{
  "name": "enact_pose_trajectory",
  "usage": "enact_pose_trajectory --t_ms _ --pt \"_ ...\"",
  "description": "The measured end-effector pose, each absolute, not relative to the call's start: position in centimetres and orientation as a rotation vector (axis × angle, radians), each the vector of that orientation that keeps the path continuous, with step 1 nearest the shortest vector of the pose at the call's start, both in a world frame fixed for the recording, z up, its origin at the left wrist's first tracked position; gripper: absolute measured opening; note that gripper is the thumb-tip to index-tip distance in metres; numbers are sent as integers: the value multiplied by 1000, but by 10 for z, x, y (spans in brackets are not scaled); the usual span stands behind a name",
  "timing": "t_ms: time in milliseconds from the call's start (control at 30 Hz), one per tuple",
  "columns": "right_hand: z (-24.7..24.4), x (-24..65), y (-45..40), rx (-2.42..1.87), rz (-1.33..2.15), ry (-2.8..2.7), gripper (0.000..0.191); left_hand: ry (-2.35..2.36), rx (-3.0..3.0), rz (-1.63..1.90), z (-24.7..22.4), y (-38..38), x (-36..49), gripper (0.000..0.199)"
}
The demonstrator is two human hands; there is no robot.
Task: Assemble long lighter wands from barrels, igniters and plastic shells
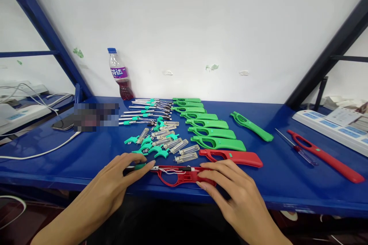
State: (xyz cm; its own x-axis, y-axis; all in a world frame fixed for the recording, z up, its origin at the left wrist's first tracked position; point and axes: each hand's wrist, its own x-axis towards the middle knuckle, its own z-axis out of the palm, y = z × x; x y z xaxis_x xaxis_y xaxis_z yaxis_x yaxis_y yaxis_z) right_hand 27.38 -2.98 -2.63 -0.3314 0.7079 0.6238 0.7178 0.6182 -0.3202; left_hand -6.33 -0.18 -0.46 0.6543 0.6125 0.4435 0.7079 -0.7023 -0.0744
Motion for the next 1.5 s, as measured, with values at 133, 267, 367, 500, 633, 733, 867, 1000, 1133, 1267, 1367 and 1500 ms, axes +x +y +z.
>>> enact_pose_trajectory --t_ms 133,267,367,500,633,733,867,1000,1133,1267,1367,1500 --pt "-27 274 -29 -1119 -14 -2080 10 -1103 -2686 -576 -6 -4 -65 81" --pt "-27 273 -30 -1121 -4 -2073 10 -1159 -2730 -530 -7 -5 -66 81" --pt "-27 274 -30 -1129 -2 -2069 12 -1149 -2721 -501 -6 -5 -67 80" --pt "-27 275 -30 -1131 -18 -2069 13 -1128 -2685 -459 -5 -3 -66 79" --pt "-27 274 -30 -1131 -19 -2075 13 -1104 -2680 -457 -4 -2 -65 78" --pt "-26 274 -31 -1137 -10 -2067 13 -1110 -2666 -476 -3 -4 -65 79" --pt "-26 274 -30 -1139 -8 -2061 13 -1127 -2677 -532 -7 -4 -66 83" --pt "-25 273 -31 -1131 -12 -2059 14 -1156 -2697 -568 -13 -3 -68 85" --pt "-24 272 -35 -1110 -71 -2060 20 -1158 -2695 -603 -17 -3 -69 84" --pt "-18 266 -33 -1122 -165 -2108 28 -1127 -2682 -650 -16 -3 -67 80" --pt "-13 260 -26 -1148 -206 -2134 30 -1092 -2682 -670 -12 -2 -66 77" --pt "-12 251 -16 -1172 -165 -2186 26 -1081 -2668 -652 -8 -2 -64 76"
